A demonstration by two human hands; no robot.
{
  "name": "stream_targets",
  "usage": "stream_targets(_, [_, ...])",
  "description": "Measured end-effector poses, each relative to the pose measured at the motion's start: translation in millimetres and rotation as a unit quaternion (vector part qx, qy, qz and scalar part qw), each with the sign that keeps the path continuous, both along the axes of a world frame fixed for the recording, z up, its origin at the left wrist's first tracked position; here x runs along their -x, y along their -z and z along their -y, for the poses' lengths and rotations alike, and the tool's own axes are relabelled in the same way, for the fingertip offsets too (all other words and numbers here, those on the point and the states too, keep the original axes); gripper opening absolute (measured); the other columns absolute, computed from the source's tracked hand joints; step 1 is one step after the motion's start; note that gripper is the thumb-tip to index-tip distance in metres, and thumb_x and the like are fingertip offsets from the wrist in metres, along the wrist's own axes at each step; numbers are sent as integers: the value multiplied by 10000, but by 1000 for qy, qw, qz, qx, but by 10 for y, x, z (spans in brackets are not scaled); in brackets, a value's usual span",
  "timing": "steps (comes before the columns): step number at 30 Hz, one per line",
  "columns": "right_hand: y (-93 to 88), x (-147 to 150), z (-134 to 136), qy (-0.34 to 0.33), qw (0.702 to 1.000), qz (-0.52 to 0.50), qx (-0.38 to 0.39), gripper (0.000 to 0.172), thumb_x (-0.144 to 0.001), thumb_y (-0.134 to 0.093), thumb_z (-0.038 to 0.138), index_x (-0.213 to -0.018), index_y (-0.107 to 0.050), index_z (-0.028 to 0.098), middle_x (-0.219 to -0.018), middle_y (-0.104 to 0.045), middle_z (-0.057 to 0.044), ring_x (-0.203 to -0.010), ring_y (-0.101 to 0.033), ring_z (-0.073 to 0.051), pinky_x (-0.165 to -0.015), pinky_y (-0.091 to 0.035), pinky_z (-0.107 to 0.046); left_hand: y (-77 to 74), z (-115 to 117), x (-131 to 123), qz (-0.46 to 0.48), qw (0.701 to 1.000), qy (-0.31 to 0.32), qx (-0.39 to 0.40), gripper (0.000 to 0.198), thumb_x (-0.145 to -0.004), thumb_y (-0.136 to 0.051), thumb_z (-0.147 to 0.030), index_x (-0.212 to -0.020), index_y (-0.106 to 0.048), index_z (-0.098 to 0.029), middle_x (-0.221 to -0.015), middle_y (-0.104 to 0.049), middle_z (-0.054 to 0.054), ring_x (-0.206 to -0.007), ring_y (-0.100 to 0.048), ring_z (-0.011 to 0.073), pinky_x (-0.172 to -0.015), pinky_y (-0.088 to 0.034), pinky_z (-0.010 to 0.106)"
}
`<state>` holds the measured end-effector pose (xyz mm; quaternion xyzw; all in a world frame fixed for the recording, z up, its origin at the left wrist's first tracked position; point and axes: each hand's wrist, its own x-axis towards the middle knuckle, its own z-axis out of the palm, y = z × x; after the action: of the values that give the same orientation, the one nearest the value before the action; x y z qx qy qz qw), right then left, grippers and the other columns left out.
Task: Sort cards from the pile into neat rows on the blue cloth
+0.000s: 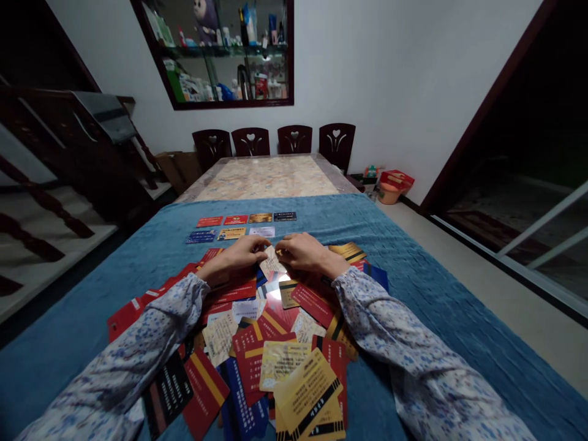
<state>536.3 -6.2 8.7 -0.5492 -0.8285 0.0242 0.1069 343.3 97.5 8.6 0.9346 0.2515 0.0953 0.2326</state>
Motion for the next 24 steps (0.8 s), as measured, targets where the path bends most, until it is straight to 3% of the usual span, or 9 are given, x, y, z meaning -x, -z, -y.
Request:
stream_targets(4, [-8,50,8,5,1000,5,-2,252,-986,-585,265,-1182,-722,187,-1117,-741,-114,-977,-663,-207,-795,-409,-288,20,-63,30,16,999,-42,28,116,-725,-550,-149,-790,-646,-142,-721,-611,-4,-686,-552,152,-629,-404,255])
stream_targets(10, [-65,164,58,20,999,29,-3,279,-994,-576,302,-1229,-695,210,-1158,-732,-113,-1009,-658,-228,-782,-373,-306,91,-107,39,110,980,-95,136,125,-698,-538,-119,-807,-591,-149,-712,-597,-16,-637,-555,129,-570,-425,219])
stream_targets(16, [-116,255,108,50,997,60,5,301,-979,-611,412,-1174,-694,198,-1179,-706,-128,-1061,-640,-257,-809,-368,-325,36,-51,4,141,953,-169,207,186,-668,-530,-37,-802,-546,-164,-667,-571,-31,-571,-543,116,-529,-423,212])
stream_targets(24, [-111,303,152,87,995,54,1,433,-953,-644,495,-1255,-626,185,-1250,-658,-135,-1122,-611,-295,-857,-389,-368,-6,45,-27,193,911,-206,301,260,-680,-558,-2,-868,-507,-175,-611,-562,-59,-487,-563,107,-507,-477,209])
